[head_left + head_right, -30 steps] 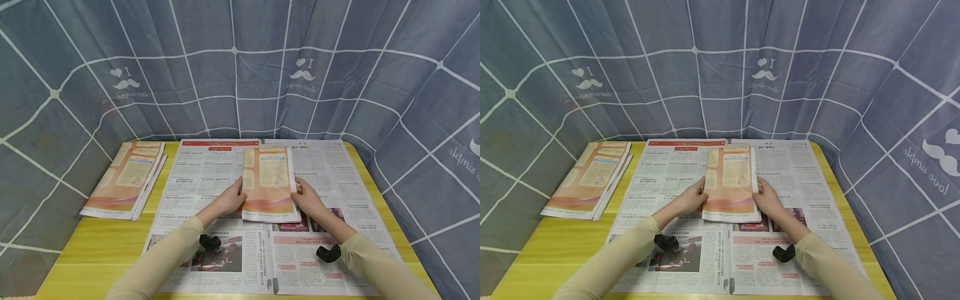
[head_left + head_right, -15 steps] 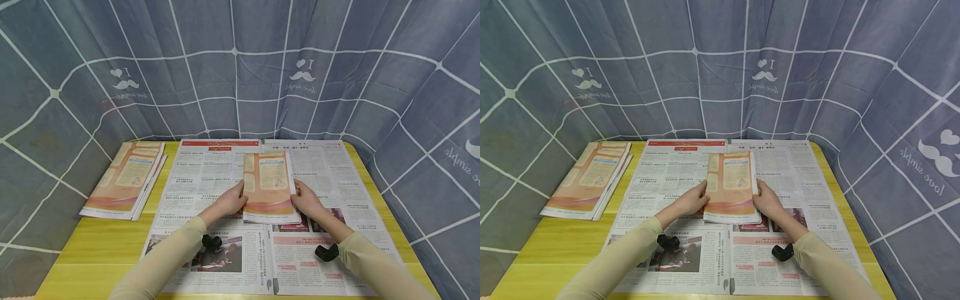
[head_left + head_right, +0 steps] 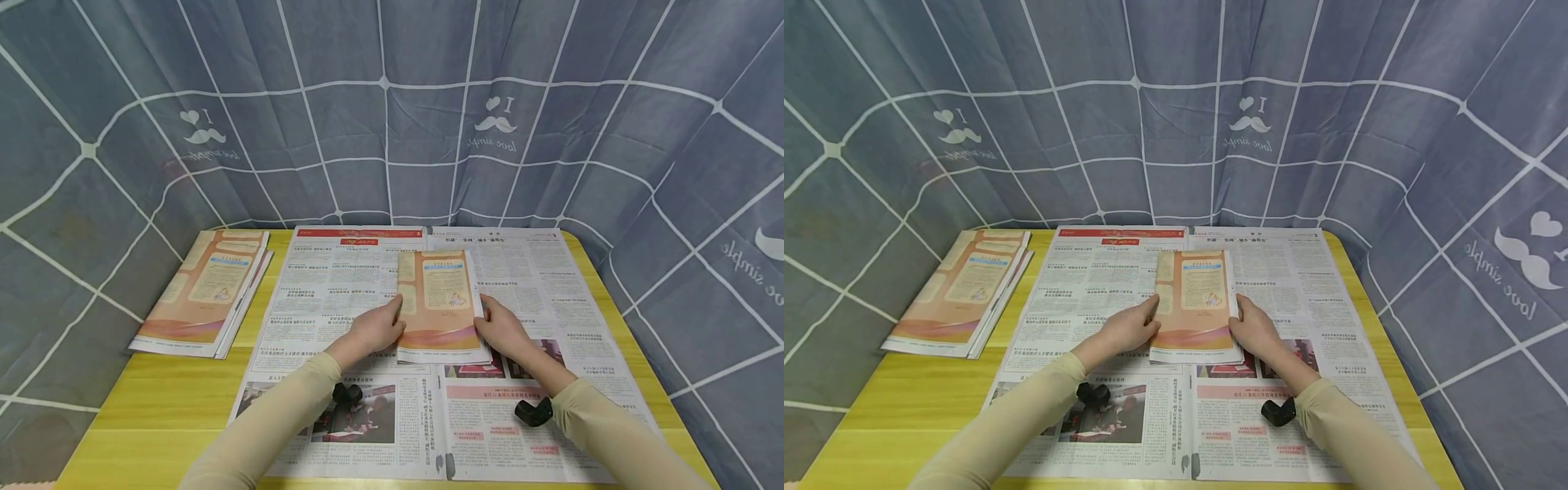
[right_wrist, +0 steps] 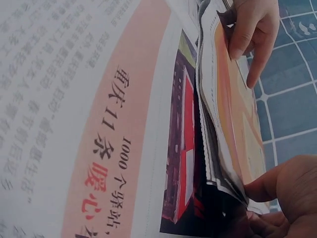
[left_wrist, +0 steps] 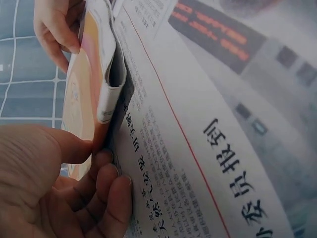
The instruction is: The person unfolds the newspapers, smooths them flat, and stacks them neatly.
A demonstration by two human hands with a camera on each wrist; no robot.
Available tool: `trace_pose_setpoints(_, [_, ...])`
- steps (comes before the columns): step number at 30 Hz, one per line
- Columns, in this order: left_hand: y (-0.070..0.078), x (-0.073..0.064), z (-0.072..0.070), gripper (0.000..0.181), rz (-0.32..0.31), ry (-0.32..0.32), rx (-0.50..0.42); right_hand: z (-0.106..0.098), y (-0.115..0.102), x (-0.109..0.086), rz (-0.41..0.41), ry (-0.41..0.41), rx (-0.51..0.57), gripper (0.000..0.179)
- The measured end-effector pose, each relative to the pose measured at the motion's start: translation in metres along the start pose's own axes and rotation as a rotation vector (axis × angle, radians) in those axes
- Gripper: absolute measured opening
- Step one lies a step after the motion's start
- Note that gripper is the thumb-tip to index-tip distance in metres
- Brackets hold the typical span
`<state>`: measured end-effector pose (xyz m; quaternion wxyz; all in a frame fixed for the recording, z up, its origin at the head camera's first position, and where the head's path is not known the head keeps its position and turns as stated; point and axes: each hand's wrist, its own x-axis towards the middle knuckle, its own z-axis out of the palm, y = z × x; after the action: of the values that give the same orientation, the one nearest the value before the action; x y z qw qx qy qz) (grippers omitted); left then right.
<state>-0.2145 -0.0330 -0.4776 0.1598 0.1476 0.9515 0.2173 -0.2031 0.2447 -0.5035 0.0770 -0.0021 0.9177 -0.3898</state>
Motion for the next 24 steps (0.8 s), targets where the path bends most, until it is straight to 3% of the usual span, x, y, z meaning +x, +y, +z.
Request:
trace_pose_setpoints(7, [-0.005,-0.003,-0.001,0.069,0.038,0.002,0.076,-0.001,0.002,-0.002,-0.039,0.02,-0.062,0.063])
trace_pose_setpoints(14, [-0.019,-0.007,-0.003,0.072,0.222,0.04,0.147,-0.002,0.004,-0.003,-0.053,0.035,-0.081,0.061])
trace_pose_setpoints(19, [-0.026,-0.013,-0.007,0.073,0.325,-0.024,0.221,-0.002,0.006,-0.006,-0.049,0.024,-0.081,0.062])
trace_pose_setpoints(24, [-0.03,-0.017,-0.006,0.075,0.338,-0.09,0.27,-0.002,0.006,-0.008,-0.056,0.047,-0.109,0.058])
